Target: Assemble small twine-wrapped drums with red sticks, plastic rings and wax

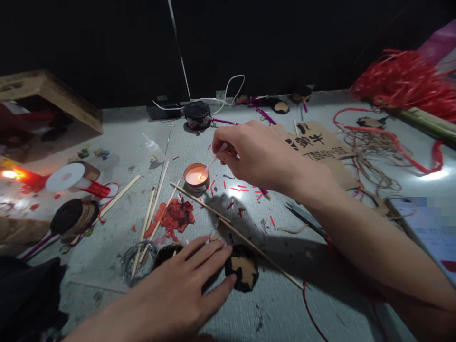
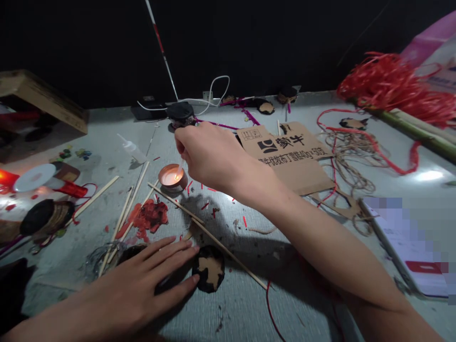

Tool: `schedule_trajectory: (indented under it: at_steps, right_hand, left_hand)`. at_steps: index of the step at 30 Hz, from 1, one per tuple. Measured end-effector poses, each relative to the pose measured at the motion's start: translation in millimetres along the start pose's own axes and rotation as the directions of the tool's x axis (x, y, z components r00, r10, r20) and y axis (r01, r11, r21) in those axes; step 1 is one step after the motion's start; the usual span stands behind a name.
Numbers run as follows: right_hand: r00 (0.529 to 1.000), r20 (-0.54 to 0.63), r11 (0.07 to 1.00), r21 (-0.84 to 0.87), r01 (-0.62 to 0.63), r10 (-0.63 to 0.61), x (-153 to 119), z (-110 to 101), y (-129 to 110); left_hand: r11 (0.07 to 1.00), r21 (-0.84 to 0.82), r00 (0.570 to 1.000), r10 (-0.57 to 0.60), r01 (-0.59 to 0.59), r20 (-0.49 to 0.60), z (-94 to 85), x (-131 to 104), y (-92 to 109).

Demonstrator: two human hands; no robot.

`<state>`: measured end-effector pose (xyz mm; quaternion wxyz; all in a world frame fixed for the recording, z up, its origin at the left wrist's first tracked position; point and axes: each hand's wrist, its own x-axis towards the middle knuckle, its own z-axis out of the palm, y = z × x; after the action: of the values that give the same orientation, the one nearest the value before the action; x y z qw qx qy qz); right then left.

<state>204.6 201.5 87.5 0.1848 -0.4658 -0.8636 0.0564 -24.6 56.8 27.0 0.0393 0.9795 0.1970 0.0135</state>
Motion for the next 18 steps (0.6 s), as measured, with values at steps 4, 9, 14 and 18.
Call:
schedule_trajectory:
  at_steps: [4,9,14,18]
  right_hand:
    - [1.0,0.01,1.0,0.023,-0.005,0.005,0.2,1.3,1.3]
    - [1.0,0.013,1.0,0.03,0.001,-0.002,0.9,1.7,1.0]
    - [1.0,0.019,1.0,0.022,-0.012,0.011,1.0,2.4,1.0]
    - [1.0,0.002,1.0,0.003,-0.031,0.031,0.4,4.0,1.8]
  left_hand:
    - [0.992,0.119,0.976,0.056,-0.031,-0.212,31.7,6.8,26.6]
    - [0.948,0.314,0.947,0.136,-0.04,-0.29,76.9,2.7,62.6]
    - [0.942,0.335,0.94,0.079,0.039,-0.332,98.2,-5.9,70.5]
    - [0.942,0.328,0.927,0.059,0.071,-0.37,101.7,-5.8,69.5]
